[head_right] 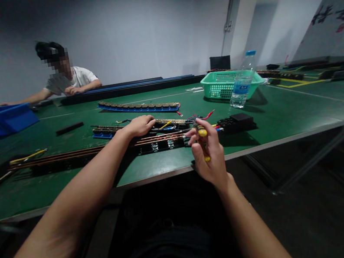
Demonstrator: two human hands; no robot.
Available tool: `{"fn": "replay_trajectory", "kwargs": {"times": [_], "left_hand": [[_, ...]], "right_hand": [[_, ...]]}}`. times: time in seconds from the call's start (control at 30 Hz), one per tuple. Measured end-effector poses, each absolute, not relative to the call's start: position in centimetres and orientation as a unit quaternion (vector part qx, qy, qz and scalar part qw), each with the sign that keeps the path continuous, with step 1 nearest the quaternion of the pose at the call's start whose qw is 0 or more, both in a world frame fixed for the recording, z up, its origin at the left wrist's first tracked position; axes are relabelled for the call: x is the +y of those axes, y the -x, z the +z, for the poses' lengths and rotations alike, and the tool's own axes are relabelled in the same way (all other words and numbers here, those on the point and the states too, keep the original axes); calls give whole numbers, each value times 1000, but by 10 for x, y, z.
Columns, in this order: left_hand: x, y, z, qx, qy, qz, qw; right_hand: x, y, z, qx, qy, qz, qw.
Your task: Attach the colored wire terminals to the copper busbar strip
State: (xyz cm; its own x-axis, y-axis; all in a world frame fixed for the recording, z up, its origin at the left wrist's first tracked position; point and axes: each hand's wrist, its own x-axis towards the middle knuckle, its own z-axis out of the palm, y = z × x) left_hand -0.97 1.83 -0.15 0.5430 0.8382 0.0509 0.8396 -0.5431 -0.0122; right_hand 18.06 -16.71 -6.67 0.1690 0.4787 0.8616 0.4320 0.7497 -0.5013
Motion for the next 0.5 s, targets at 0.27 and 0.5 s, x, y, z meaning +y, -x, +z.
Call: {"fn": "replay_trajectory", "kwargs": {"times": [0.27, 0.5], "left_hand": [[19, 9, -2, -476, 879, -21, 11], [21, 10, -3, -479, 877, -19, 15]], "right_hand": [[-209, -160, -66, -474, 320, -53, 819], [-198, -173, -72, -563, 331, 42, 756]]}}
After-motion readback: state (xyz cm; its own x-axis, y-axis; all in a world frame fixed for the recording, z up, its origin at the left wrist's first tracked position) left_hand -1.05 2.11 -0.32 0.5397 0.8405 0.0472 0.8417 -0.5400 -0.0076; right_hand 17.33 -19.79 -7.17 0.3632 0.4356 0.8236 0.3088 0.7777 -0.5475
